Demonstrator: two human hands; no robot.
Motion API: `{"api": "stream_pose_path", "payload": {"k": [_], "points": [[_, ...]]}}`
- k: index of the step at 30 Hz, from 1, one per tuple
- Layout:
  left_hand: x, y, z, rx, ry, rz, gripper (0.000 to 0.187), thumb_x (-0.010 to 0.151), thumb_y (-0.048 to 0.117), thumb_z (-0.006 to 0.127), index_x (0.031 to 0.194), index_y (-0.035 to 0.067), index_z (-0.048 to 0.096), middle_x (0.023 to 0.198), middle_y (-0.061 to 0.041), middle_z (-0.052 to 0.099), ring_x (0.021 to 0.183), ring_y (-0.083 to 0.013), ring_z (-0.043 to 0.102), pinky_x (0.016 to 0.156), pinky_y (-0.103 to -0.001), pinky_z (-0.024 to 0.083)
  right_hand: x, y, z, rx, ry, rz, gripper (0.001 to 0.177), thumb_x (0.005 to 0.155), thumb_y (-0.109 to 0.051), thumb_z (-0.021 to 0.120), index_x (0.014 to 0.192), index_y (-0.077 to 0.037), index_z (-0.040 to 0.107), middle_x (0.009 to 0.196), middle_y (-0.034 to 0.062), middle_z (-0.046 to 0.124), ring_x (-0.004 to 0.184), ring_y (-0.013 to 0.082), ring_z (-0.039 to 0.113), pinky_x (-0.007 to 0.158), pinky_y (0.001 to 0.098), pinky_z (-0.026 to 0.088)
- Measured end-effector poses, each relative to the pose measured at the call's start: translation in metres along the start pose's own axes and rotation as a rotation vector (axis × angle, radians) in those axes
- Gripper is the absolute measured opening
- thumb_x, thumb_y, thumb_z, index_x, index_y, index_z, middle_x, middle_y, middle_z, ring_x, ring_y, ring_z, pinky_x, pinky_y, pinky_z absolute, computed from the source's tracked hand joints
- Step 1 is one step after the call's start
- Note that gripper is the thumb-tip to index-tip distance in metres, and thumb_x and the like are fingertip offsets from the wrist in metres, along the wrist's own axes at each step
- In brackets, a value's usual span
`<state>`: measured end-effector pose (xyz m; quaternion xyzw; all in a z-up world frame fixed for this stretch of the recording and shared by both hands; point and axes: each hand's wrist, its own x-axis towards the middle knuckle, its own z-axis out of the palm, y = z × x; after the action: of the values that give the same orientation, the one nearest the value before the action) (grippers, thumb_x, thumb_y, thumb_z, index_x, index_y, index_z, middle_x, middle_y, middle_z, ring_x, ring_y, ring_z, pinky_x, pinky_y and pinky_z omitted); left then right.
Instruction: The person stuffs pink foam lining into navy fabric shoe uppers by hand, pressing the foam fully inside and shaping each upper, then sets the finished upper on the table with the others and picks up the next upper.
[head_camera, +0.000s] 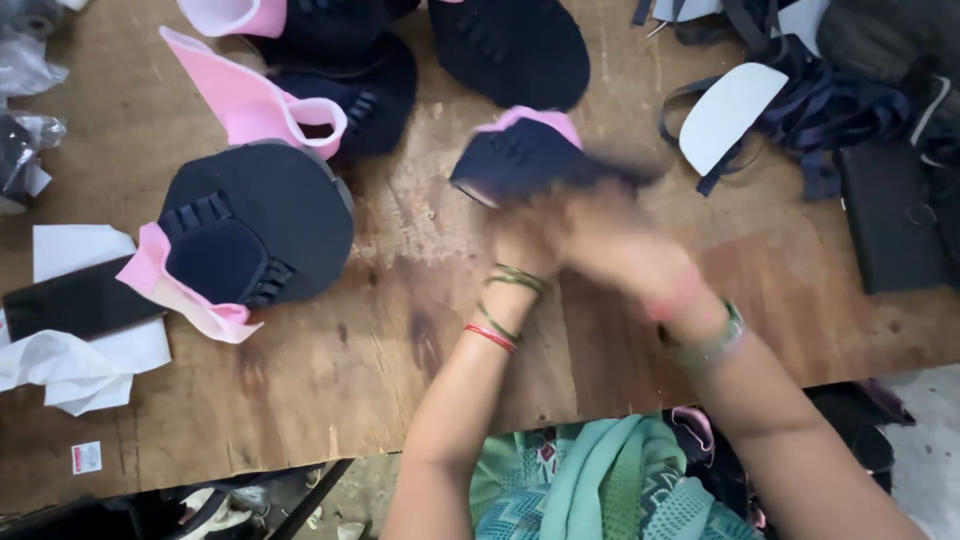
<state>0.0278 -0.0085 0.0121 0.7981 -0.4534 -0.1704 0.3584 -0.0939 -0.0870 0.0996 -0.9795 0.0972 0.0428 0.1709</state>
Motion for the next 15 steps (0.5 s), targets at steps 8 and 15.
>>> {"api": "stream_pose_path", "payload": {"k": [8,15], "points": [[0.033,-0.046,-0.020,0.195,0.244,-0.011,0.023,0.094,0.026,0.064,0.087,0.006,0.073,0.087,-0.022,0.072,0.078,-0.0426,0.070,0.073,-0.054,0.056,0.043,0.023,0.018,0.093,0.372,0.102,0.031,0.093,-0.014,0.060,0.119,-0.006,0.073,0.099,0.0250,0.071,0.087,0.0456,0.068,0.076,0.0544,0.054],[0.044,-0.029,-0.056,0.057,0.281,-0.035,0.017,0.089,0.018,0.063,0.097,0.012,0.077,0.090,-0.021,0.073,0.082,-0.0451,0.069,0.075,-0.055,0.056,0.076,0.002,0.019,-0.086,0.325,0.385,0.035,0.105,-0.037,0.063,0.106,-0.002,0.071,0.088,0.0225,0.072,0.077,0.0429,0.070,0.068,0.0534,0.055]]}}
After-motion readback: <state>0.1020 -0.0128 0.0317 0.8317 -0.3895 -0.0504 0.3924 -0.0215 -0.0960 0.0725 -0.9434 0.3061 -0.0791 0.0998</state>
